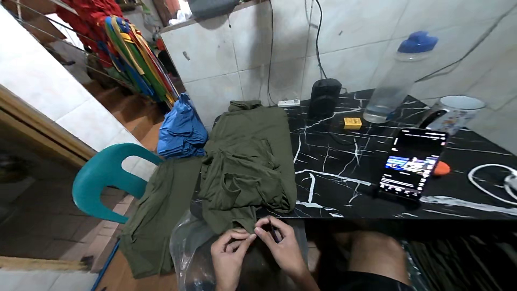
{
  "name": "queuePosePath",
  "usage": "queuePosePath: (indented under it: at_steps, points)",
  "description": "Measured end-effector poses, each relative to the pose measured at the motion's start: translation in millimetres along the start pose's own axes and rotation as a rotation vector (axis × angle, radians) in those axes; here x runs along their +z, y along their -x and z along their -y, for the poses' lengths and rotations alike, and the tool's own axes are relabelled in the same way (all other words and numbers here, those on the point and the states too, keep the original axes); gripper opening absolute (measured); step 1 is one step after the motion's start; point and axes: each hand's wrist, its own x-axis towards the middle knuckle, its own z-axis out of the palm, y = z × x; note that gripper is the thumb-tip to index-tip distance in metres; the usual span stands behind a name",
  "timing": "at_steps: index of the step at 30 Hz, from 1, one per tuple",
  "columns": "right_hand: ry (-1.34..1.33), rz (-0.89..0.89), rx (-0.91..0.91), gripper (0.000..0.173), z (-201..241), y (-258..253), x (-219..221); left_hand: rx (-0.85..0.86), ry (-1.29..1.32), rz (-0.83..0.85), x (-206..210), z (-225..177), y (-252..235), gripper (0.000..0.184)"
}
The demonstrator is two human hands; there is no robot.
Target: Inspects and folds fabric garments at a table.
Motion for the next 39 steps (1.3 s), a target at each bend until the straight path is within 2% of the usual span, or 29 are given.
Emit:
queuePosePath:
  at_steps: [2,4,5,8,10,12,14,16,18,21,25,28,30,31,33,36,37,39]
  points:
    - [0.005,-0.022,-0.001,0.008,-1.2,1.0,0.4,-0.087,-0.041,-0.032,1.6,-3.5,0.7,0.020]
    - [-0.001,-0.041,0.007,0.009,-0.3,0.6,1.0,-0.117,-0.115,0.007,-0.6,-3.3,0.7,0.025]
    - [0.002,-0.045,0.008,0.009,0.3,0.2,0.9,-0.064,-0.187,0.056,-4.2,-0.6,0.6,0.020]
    - [0.062,-0.036,0.029,0.013,2.4,-1.4,-1.3,0.249,-0.434,0.162,-12.2,4.4,-2.9,0.004]
    - [0.097,0.021,0.069,0.021,4.6,-0.5,-3.2,0.370,-0.557,0.190,-12.1,2.3,-2.7,0.007]
    - [0.094,0.047,0.106,0.028,6.4,1.4,-1.7,0.420,-0.629,0.225,-10.5,1.2,-2.1,0.011]
    - [0.075,-0.015,0.084,0.019,8.5,2.9,1.0,0.383,-0.575,0.220,-7.3,0.1,-2.5,0.011]
    - [0.054,-0.060,0.057,0.011,10.4,2.5,0.0,0.314,-0.403,0.180,-3.4,-0.7,-5.3,0.007]
    - [0.053,-0.053,0.049,0.011,8.3,1.8,-2.3,0.230,-0.261,0.145,0.0,-1.3,-6.6,0.006]
    - [0.225,-0.040,0.030,0.016,4.6,1.4,-5.5,0.117,-0.083,0.171,6.3,-2.8,-4.4,0.008]
    - [0.680,-0.116,-0.170,0.043,11.1,3.5,-18.8,0.097,-0.100,0.180,3.3,-7.0,-4.0,0.009]
    - [0.827,-0.025,-0.325,0.040,20.3,4.8,-28.5,0.108,-0.113,0.165,-1.1,-9.0,-5.2,0.008]
    - [0.898,0.099,-0.336,0.037,25.5,6.6,-27.6,0.115,-0.102,0.164,-0.7,-8.8,-5.6,0.009]
    - [0.937,0.109,-0.336,0.037,24.7,8.0,-23.7,0.117,-0.100,0.170,0.1,-8.4,-5.2,0.010]
    - [0.995,-0.023,-0.346,0.038,18.4,10.7,-11.0,0.117,-0.089,0.178,2.1,-7.3,-4.5,0.012]
    - [0.866,-0.261,-0.271,0.042,13.0,11.1,6.8,0.106,-0.071,0.186,3.3,-7.6,-4.1,0.013]
    - [0.711,-0.262,-0.187,0.042,10.9,11.0,9.8,0.104,-0.058,0.183,3.5,-8.1,-4.0,0.014]
    - [0.319,-0.168,-0.010,0.030,9.5,8.1,9.0,0.094,-0.052,0.159,4.5,-9.9,-2.9,0.011]
